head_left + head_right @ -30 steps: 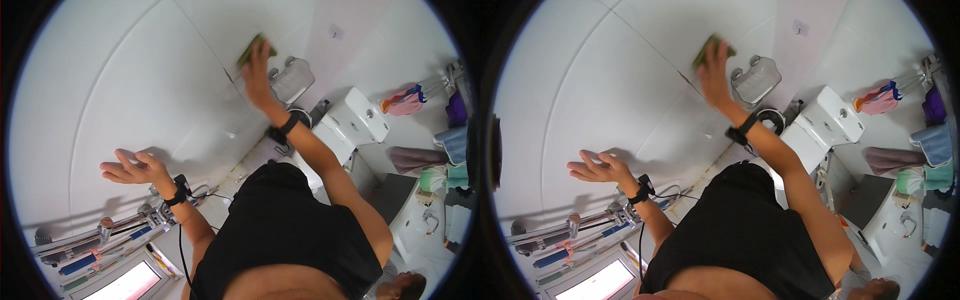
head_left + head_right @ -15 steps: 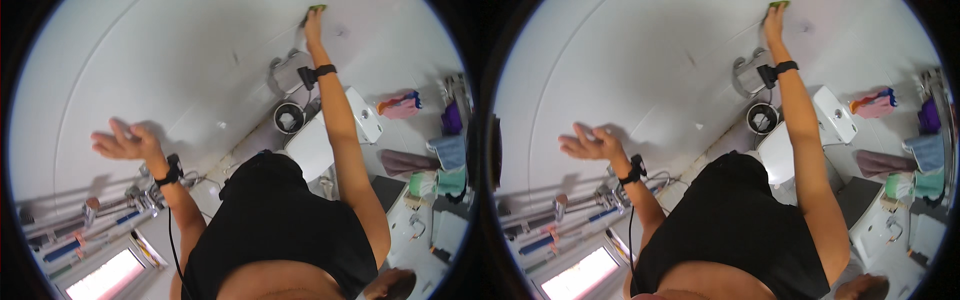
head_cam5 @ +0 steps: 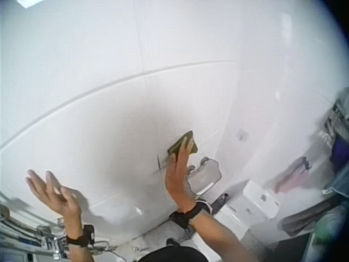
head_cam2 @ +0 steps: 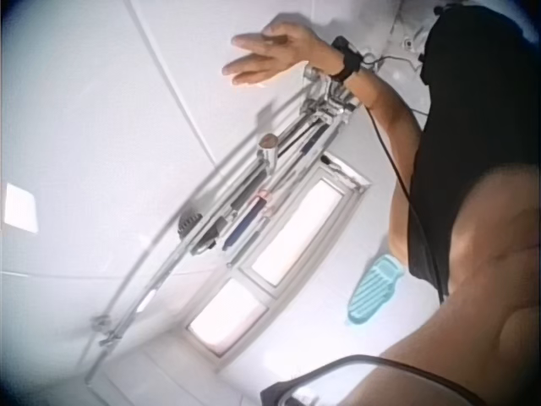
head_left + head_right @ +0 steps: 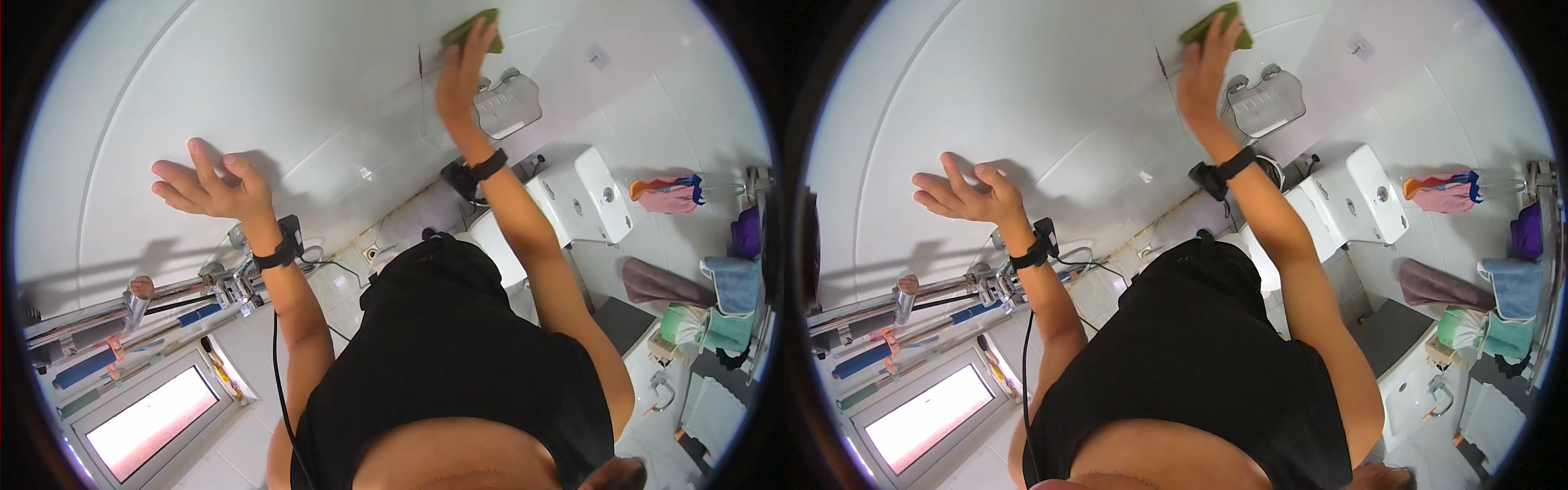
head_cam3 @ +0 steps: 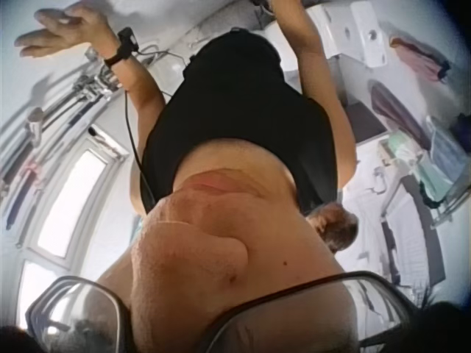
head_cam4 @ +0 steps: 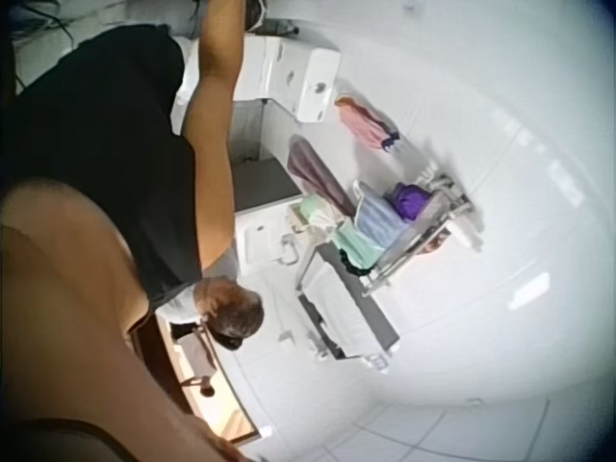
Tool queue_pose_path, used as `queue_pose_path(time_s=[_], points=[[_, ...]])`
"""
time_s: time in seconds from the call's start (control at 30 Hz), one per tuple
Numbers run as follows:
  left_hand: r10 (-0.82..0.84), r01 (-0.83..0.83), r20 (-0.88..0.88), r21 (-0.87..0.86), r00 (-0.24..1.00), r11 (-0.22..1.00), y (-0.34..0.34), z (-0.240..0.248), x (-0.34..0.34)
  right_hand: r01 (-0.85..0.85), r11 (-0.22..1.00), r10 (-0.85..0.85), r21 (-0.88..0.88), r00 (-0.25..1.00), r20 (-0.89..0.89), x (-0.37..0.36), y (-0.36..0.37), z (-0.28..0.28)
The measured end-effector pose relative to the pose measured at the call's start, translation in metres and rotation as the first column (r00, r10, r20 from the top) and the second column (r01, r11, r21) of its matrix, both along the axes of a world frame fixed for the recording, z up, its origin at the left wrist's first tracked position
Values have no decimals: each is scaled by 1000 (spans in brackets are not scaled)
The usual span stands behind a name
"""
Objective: Cleaning the shower fixtures, toilet, sink, and walls with a sponge.
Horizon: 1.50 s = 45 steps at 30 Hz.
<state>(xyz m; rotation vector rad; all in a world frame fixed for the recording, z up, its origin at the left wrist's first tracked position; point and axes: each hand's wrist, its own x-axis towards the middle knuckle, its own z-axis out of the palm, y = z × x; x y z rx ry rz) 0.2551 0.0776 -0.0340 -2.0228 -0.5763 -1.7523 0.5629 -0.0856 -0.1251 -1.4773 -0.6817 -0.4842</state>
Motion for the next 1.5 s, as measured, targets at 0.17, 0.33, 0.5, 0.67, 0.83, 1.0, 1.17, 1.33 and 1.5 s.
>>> queue_pose_path(time_s=[0.17,0.33,0.5,0.67,0.83,1.0,1.17,1.33,1.5], points=[[-28,28,-20,-17,999,999,-2,0,3,-108,993,115,-56,981,159,-62,11,-32],[-21,21,-59,-11,998,1000,-6,1,1,-169,966,231,-194,901,367,-73,10,-41],[-34,30,-116,-39,993,999,-6,0,-10,-104,955,257,-277,756,602,-25,-4,18],[-34,20,-149,-94,988,995,-15,-10,-9,-166,979,205,-121,796,570,-18,-13,28],[-62,22,-210,-188,976,982,-31,-22,-13,-207,957,287,-203,787,546,-23,-26,-26],[-51,-7,-233,-241,971,970,-43,-41,-20,-264,942,333,-207,808,486,-35,-28,-42],[-90,8,-282,-282,955,959,-46,-47,-34,-228,961,276,-156,779,563,-19,-21,7],[-208,93,-265,-389,942,917,-61,-52,-61,-130,992,102,8,819,565,-47,-4,48],[-428,224,-147,-678,892,700,-97,-82,-121,-123,990,143,-73,819,556,-128,29,-2]])
